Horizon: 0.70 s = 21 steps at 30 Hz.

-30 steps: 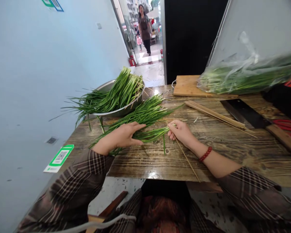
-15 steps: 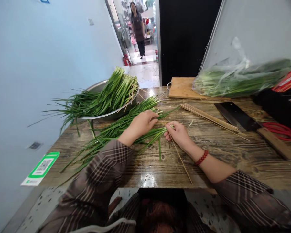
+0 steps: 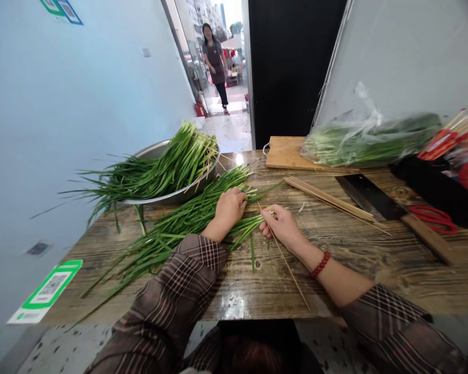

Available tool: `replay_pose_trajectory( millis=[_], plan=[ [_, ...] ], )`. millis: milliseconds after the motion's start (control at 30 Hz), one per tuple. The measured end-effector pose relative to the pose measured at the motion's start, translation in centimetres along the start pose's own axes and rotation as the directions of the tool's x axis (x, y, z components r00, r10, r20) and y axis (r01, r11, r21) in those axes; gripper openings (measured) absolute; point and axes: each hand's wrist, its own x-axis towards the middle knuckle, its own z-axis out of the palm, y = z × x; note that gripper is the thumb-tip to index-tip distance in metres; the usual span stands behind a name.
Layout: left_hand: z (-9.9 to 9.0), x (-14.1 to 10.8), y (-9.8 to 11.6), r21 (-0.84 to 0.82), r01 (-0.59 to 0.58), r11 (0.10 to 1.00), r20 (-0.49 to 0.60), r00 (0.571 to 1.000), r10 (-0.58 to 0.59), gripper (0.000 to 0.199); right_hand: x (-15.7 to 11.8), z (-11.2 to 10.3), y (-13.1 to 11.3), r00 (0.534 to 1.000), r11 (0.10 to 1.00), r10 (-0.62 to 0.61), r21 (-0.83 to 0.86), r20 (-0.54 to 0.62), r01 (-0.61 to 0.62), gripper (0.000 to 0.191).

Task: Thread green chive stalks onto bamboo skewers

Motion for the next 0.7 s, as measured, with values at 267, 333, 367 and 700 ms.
replay_pose_trajectory(
  millis=[267,333,367,700],
  plan=[
    [-1.9,-2.4,-0.3,-0.427,-0.001,0.904,-0.128,0.990,-0.060,0.009,-0.9,0.1,-0.8,0.997,0.995,-0.081,-0.053,0.011,0.081,0.032],
    [-1.8,-2.9,0.0,-0.530,0.054,0.846,-0.091,0.989,-0.120,0.008,-1.1,0.0,-0.9,0.992,0.987,-0.123,-0.102,0.014,0.124,0.031],
    [-1.6,-3.1,0.2,-0.592,0.070,0.803,-0.073,0.987,-0.140,0.008,-1.2,0.0,-0.9,0.990,0.982,-0.143,-0.124,0.014,0.144,0.030],
    [-2.1,-3.8,0.6,-0.810,0.128,0.572,0.029,0.983,-0.179,0.020,-2.5,-0.2,-2.3,0.978,0.953,-0.207,-0.219,0.032,0.209,0.026]
  ],
)
